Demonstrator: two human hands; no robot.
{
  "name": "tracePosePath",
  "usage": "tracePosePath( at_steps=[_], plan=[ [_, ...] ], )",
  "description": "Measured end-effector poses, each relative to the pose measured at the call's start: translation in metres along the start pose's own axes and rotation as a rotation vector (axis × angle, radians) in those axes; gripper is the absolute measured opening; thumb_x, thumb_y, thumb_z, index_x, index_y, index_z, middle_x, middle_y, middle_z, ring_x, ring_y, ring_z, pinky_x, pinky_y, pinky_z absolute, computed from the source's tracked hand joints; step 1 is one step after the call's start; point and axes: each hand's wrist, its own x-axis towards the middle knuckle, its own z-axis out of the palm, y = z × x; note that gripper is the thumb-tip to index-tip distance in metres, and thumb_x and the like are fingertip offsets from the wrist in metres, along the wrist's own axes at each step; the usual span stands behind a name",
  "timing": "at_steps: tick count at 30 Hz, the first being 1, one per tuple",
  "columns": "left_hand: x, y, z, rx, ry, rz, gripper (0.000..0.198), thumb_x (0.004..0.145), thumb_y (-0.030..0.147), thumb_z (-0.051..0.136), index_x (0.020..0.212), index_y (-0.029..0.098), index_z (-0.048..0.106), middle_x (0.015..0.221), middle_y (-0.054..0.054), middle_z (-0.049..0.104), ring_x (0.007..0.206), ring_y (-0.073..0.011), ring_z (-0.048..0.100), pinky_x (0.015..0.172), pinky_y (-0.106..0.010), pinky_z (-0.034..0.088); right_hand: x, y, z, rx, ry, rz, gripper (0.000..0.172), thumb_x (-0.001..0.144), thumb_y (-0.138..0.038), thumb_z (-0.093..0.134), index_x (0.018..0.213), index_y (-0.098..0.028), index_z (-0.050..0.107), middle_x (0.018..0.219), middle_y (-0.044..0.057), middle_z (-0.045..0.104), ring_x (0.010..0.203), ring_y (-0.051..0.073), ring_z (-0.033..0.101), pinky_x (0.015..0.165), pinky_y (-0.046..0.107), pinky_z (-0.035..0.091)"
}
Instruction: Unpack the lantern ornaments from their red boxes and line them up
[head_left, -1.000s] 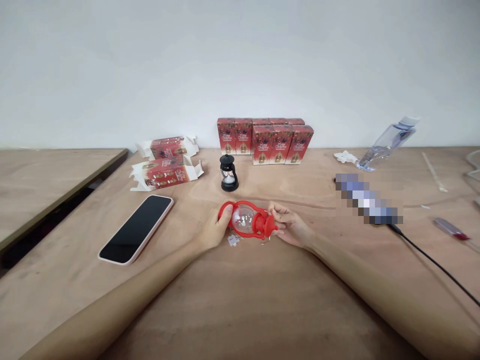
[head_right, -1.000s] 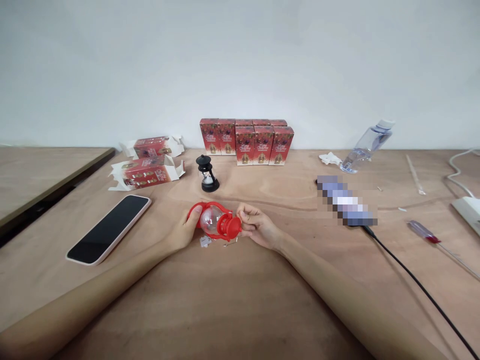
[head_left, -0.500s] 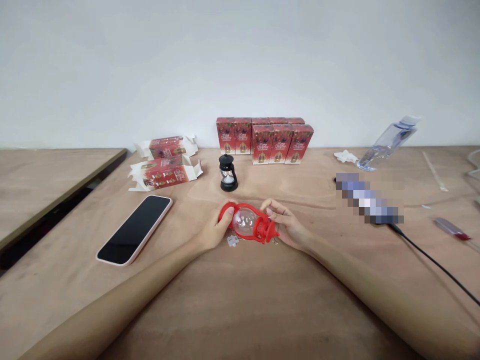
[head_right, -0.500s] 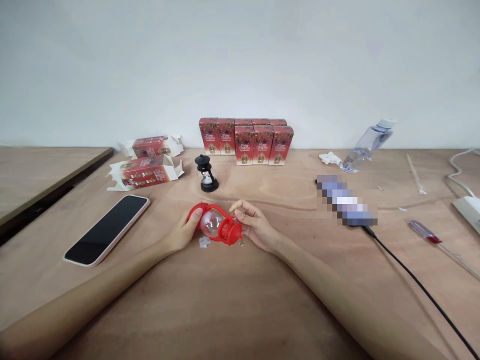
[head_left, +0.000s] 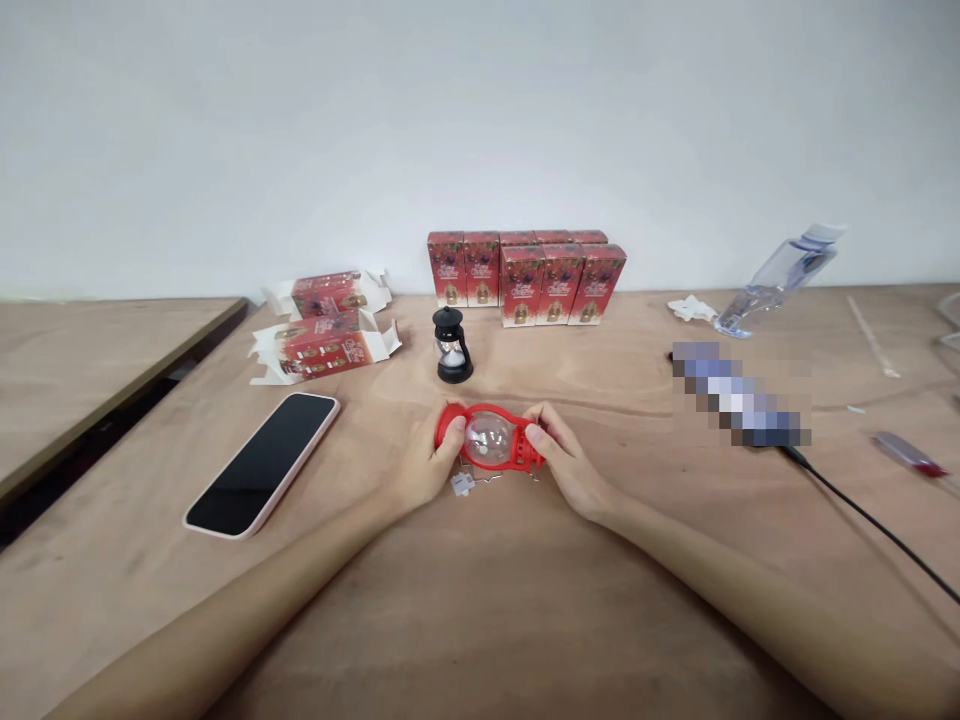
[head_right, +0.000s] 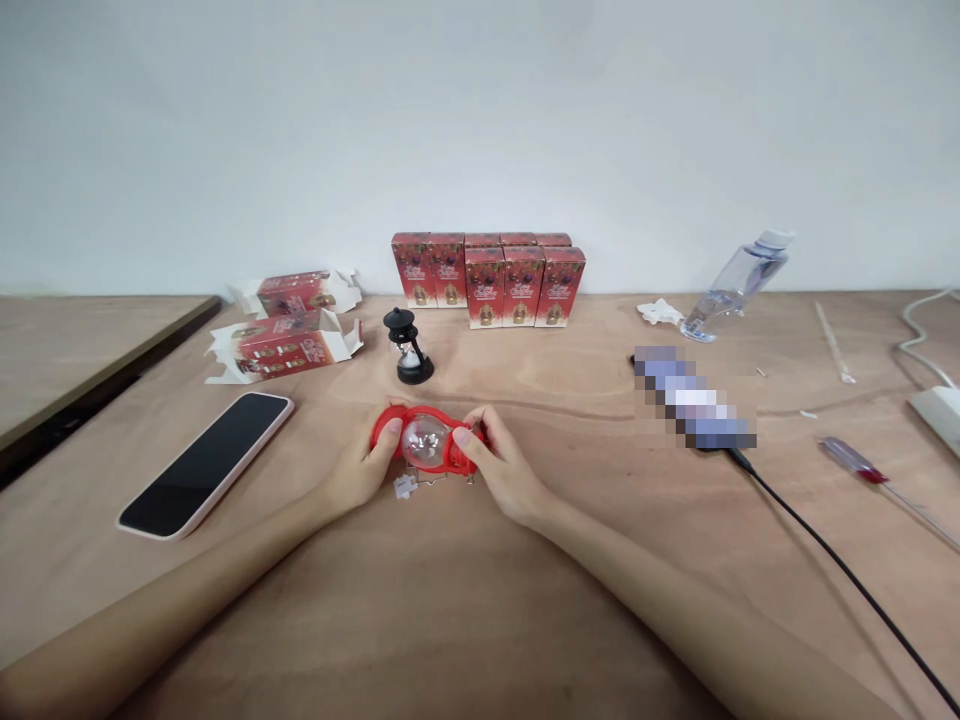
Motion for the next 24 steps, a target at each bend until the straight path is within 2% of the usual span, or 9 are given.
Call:
tracePosePath(
  at_steps=[3, 7, 12, 15, 18, 20, 22, 24],
  plan=[
    [0.000, -0.002, 0.000, 0.018, -0.001, -0.002, 0.032, 0.091, 0.045, 0.031, 0.092, 0.020, 0.051, 0.084, -0.003, 0.062, 0.082, -0.0203, 0.059, 0.078, -0.033, 0.046, -0.001, -0.002, 0.001, -0.123, 0.063, -0.032, 0.026, 0.084, -0.045, 0.056, 0.079, -0.022, 0.046, 0.075, -0.003, 0.046, 0.068, 0.012, 0.041, 0.065, 0.026, 0.034],
    [0.000, -0.005, 0.001, 0.086, 0.014, -0.043, 0.031, 0.091, 0.044, 0.032, 0.092, 0.020, 0.052, 0.086, -0.004, 0.064, 0.085, -0.0219, 0.060, 0.081, -0.036, 0.045, 0.000, -0.003, 0.003, -0.272, 0.239, -0.050, 0.027, 0.086, -0.041, 0.052, 0.071, -0.022, 0.043, 0.068, -0.003, 0.044, 0.064, 0.013, 0.040, 0.062, 0.028, 0.033],
    [-0.004, -0.003, 0.001, 0.173, 0.031, 0.034, 0.028, 0.090, 0.042, 0.034, 0.097, 0.020, 0.051, 0.093, -0.005, 0.063, 0.089, -0.0216, 0.060, 0.085, -0.037, 0.045, -0.003, -0.006, 0.006, -0.435, 0.351, -0.134, 0.025, 0.082, -0.040, 0.058, 0.071, -0.022, 0.045, 0.070, -0.003, 0.045, 0.064, 0.013, 0.041, 0.061, 0.028, 0.033],
    [-0.007, 0.001, 0.001, 0.233, 0.063, 0.029, 0.029, 0.088, 0.043, 0.037, 0.101, 0.020, 0.050, 0.092, -0.005, 0.063, 0.086, -0.0222, 0.060, 0.083, -0.038, 0.046, -0.005, -0.008, 0.006, -0.594, 0.411, -0.169, 0.024, 0.081, -0.041, 0.057, 0.074, -0.021, 0.048, 0.077, 0.000, 0.048, 0.071, 0.015, 0.045, 0.066, 0.030, 0.037],
    [-0.009, 0.000, 0.001, 0.253, 0.077, 0.007, 0.030, 0.087, 0.045, 0.039, 0.102, 0.020, 0.050, 0.088, -0.004, 0.062, 0.080, -0.0221, 0.060, 0.078, -0.039, 0.046, -0.007, -0.008, 0.006, -0.739, 0.404, -0.252, 0.018, 0.083, -0.038, 0.053, 0.081, -0.020, 0.053, 0.083, 0.003, 0.049, 0.080, 0.019, 0.048, 0.072, 0.034, 0.041],
    [-0.009, -0.003, 0.001, 0.208, 0.099, 0.010, 0.028, 0.088, 0.043, 0.040, 0.099, 0.020, 0.050, 0.088, -0.004, 0.062, 0.082, -0.0218, 0.060, 0.082, -0.040, 0.045, -0.009, -0.008, 0.006, -0.803, 0.350, -0.343, 0.017, 0.083, -0.034, 0.050, 0.090, -0.019, 0.054, 0.087, 0.005, 0.050, 0.083, 0.020, 0.049, 0.075, 0.037, 0.043],
    [-0.007, -0.009, 0.002, 0.087, 0.154, -0.005, 0.026, 0.088, 0.043, 0.043, 0.096, 0.021, 0.052, 0.089, -0.003, 0.062, 0.086, -0.0212, 0.060, 0.087, -0.038, 0.044, -0.011, -0.008, 0.007, -0.837, 0.309, -0.423, 0.022, 0.084, -0.033, 0.047, 0.099, -0.018, 0.053, 0.090, 0.006, 0.051, 0.087, 0.021, 0.050, 0.077, 0.038, 0.044],
    [-0.002, -0.015, 0.003, -0.099, 0.261, -0.071, 0.026, 0.085, 0.046, 0.049, 0.092, 0.021, 0.055, 0.087, -0.002, 0.062, 0.088, -0.0206, 0.059, 0.087, -0.036, 0.044, -0.011, -0.008, 0.008, -0.845, 0.328, -0.457, 0.026, 0.086, -0.034, 0.046, 0.107, -0.018, 0.051, 0.093, 0.007, 0.051, 0.089, 0.022, 0.050, 0.077, 0.038, 0.045]
  ],
)
